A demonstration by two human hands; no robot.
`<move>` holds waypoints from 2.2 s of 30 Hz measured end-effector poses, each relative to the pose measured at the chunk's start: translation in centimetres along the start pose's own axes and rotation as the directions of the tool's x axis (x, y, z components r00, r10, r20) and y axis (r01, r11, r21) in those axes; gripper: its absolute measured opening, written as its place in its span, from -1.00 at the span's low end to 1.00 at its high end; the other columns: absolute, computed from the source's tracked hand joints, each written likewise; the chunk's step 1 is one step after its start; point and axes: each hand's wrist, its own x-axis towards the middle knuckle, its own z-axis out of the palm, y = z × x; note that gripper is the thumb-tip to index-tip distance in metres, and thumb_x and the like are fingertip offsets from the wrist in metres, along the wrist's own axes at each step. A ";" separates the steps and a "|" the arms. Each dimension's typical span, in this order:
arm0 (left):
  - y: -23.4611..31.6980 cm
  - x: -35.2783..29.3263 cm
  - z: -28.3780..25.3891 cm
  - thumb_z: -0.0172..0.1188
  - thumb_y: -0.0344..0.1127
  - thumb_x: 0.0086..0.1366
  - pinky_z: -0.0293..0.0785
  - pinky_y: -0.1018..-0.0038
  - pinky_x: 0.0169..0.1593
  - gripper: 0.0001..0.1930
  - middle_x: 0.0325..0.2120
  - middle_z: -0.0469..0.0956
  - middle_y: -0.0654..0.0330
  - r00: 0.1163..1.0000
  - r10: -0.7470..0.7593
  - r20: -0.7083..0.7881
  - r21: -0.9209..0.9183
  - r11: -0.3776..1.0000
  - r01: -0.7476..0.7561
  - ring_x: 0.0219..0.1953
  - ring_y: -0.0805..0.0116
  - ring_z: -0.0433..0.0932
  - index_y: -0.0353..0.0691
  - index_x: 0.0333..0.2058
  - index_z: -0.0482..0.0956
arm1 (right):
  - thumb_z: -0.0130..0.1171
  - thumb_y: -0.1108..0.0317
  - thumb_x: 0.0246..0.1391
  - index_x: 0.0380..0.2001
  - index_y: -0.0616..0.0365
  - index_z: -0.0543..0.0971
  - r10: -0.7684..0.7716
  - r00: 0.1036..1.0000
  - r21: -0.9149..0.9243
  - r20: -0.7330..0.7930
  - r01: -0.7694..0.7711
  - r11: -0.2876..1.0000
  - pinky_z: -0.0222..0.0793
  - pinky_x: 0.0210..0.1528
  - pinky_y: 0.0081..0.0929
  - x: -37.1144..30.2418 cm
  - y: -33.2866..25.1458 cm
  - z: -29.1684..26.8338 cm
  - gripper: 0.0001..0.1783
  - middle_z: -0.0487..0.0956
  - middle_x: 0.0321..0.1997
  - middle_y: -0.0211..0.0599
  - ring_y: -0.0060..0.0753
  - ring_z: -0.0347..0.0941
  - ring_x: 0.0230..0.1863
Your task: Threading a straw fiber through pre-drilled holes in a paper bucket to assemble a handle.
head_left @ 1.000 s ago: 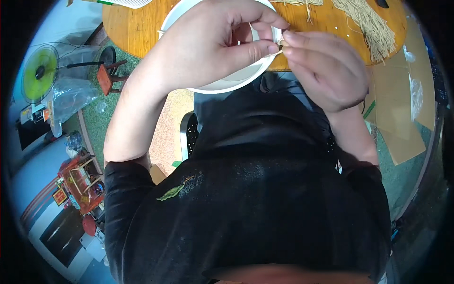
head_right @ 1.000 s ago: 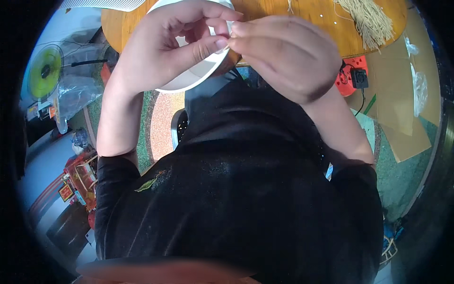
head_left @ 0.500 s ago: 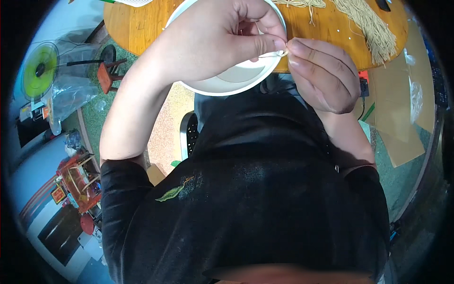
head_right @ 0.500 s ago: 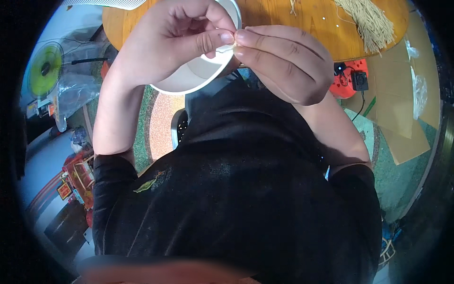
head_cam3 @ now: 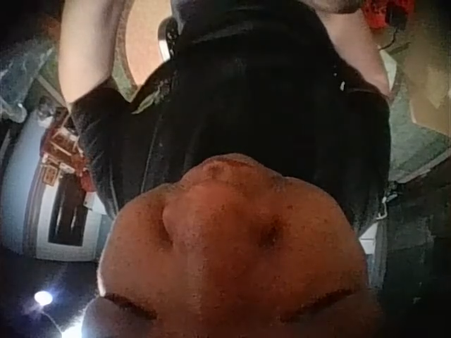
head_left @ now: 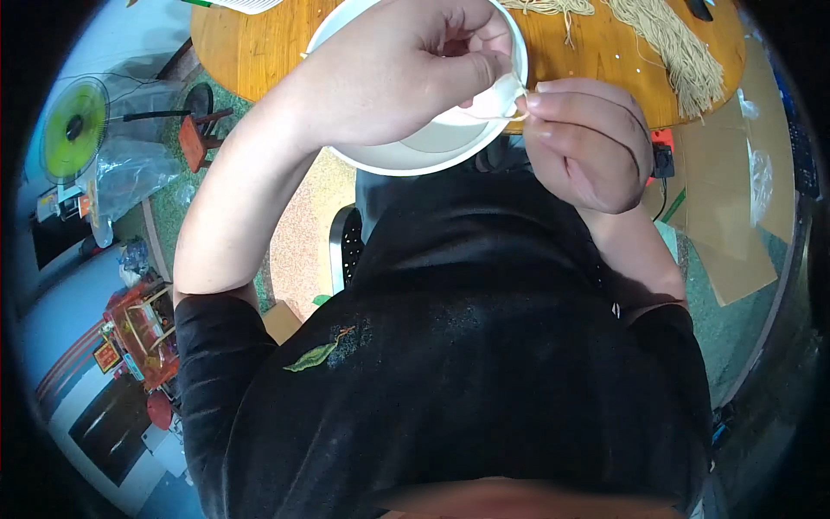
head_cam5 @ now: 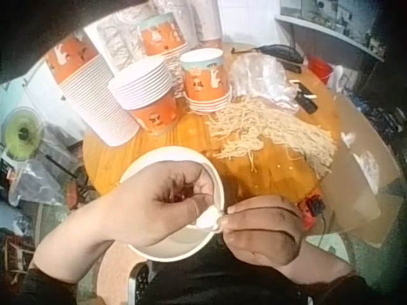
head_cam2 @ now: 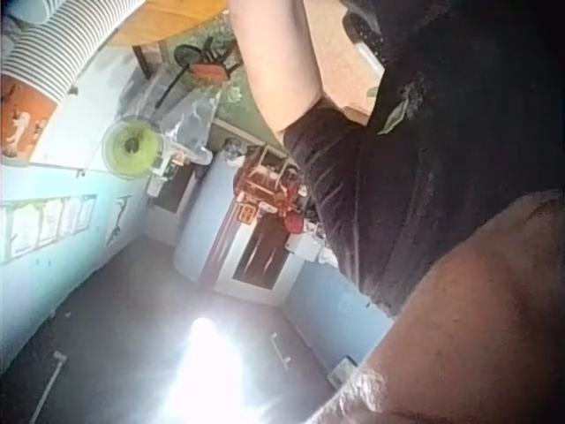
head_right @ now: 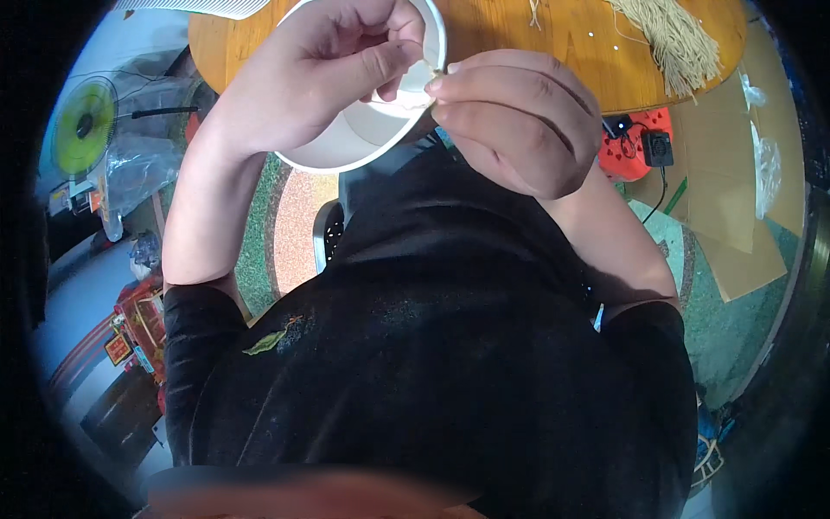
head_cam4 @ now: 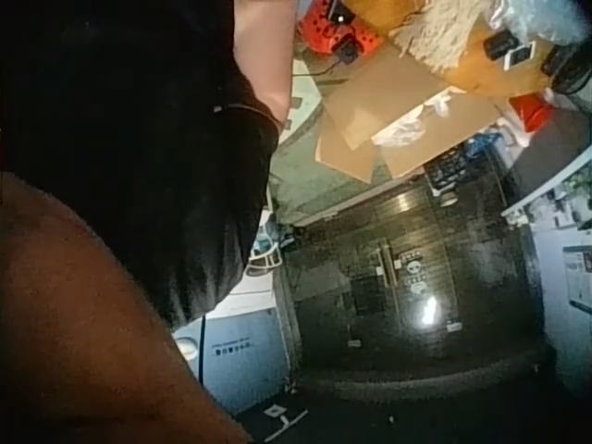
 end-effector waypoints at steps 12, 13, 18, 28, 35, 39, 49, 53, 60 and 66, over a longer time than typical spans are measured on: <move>0.2 -0.3 1.9 0.26 -0.31 0.44 0.63 0.15 -0.10 -0.84 -0.40 0.68 0.02 0.973 0.096 -0.211 0.706 0.704 0.083 -0.26 -0.07 0.72 -0.30 -0.26 0.64 | 0.40 0.78 0.08 -0.27 0.13 0.34 0.392 0.920 0.352 -0.013 -0.363 0.863 0.69 -0.15 -0.46 0.5 -2.1 0.4 -0.56 0.71 -0.13 -0.01 -0.27 0.76 -0.17; 0.1 -0.6 1.6 0.25 -0.28 0.51 0.60 0.28 -0.01 -0.82 -0.29 0.66 0.13 0.987 0.078 -0.138 0.648 0.761 0.031 -0.17 0.19 0.67 -0.30 -0.12 0.61 | 0.35 0.80 0.12 -0.22 0.16 0.30 0.479 0.874 0.477 -0.084 -0.387 0.789 0.70 -0.12 -0.47 0.4 -2.2 0.8 -0.55 0.70 -0.11 0.06 -0.27 0.76 -0.14; 2.1 -3.0 0.7 0.48 0.01 0.39 0.54 0.49 0.00 -0.17 -0.05 0.59 0.26 0.955 -0.284 0.091 -0.038 0.957 0.288 -0.07 0.48 0.56 -0.31 0.43 0.30 | 0.28 0.86 0.15 -0.17 0.19 0.27 0.621 0.760 0.587 -0.193 -0.418 0.693 0.71 -0.06 -0.48 1.5 -2.2 0.9 -0.54 0.67 -0.07 0.09 -0.32 0.74 -0.09; 3.0 -3.8 1.9 0.35 -0.47 0.45 0.50 0.63 -0.22 -0.66 -0.29 0.67 0.32 0.879 0.046 -0.475 -0.020 0.998 -0.062 -0.29 0.69 0.56 -0.40 0.15 0.58 | 0.76 -0.24 -0.41 0.63 0.21 -0.16 0.734 0.671 0.482 0.106 -0.680 0.552 0.05 0.66 0.07 0.1 -0.6 -2.0 0.73 0.05 0.68 0.05 0.00 -0.01 0.70; 0.6 -1.4 3.3 0.35 -0.55 0.45 0.45 0.71 -0.16 -0.65 -0.23 0.65 0.37 0.761 0.040 -0.647 -0.237 0.939 -0.251 -0.27 0.74 0.51 -0.43 0.16 0.56 | 0.67 0.51 -0.16 0.66 0.10 -0.26 0.880 0.458 0.614 0.125 -0.733 0.295 0.30 0.55 -0.02 3.0 -1.5 -2.4 0.54 0.14 0.60 -0.08 -0.09 0.21 0.59; -3.7 -0.3 1.8 0.38 -0.57 0.41 0.50 0.66 -0.11 -0.64 -0.27 0.60 0.37 0.575 0.038 -0.817 -0.112 0.968 -0.223 -0.25 0.67 0.55 -0.41 0.13 0.56 | 0.62 0.43 -0.09 0.65 0.14 -0.10 0.718 0.694 0.369 0.046 -0.680 0.634 0.32 0.54 -0.04 5.2 3.7 -3.6 0.39 0.15 0.58 -0.05 -0.08 0.23 0.56; -11.1 -1.4 1.0 0.49 -0.39 0.32 0.43 0.23 0.40 -0.40 0.27 0.51 -0.07 0.617 0.069 -0.784 0.176 0.978 0.114 0.39 0.07 0.48 -0.35 0.28 0.47 | 0.61 -0.02 -0.12 0.29 0.36 0.55 0.403 0.883 -0.529 0.241 -0.228 0.817 0.28 0.52 -0.09 23.7 17.3 -1.4 -0.03 0.42 0.43 0.27 0.19 0.37 0.46; -11.3 -2.0 2.3 0.44 -0.44 0.32 0.44 0.17 0.40 -0.56 0.18 0.58 -0.10 0.685 0.128 -0.717 0.390 0.888 0.243 0.38 -0.05 0.50 -0.32 0.14 0.57 | 0.55 -0.14 -0.04 0.21 0.30 0.64 0.401 0.784 -0.551 0.473 -0.092 0.830 0.36 0.46 -0.12 27.5 24.5 1.0 -0.12 0.58 0.28 0.22 0.20 0.46 0.37; -11.0 -1.9 2.8 0.44 -0.39 0.28 0.52 0.08 0.29 -0.65 0.04 0.64 -0.13 0.683 0.238 -0.690 0.486 0.852 0.194 0.23 -0.18 0.57 -0.34 0.02 0.64 | 0.55 -0.26 -0.08 -0.03 0.24 0.75 0.402 0.683 -0.551 0.610 0.001 0.835 0.48 0.30 -0.05 25.7 31.1 5.0 -0.21 0.70 0.08 0.13 0.18 0.59 0.18; -10.9 -2.0 2.7 0.43 -0.41 0.28 0.52 0.10 0.29 -0.67 0.01 0.63 -0.11 0.661 0.234 -0.713 0.446 0.879 0.169 0.19 -0.17 0.59 -0.31 0.00 0.64 | 0.61 -0.15 -0.10 -0.06 0.23 0.75 0.460 0.692 -0.627 0.556 -0.014 0.779 0.52 0.24 -0.04 21.8 29.0 5.9 -0.29 0.71 0.04 0.10 0.15 0.61 0.14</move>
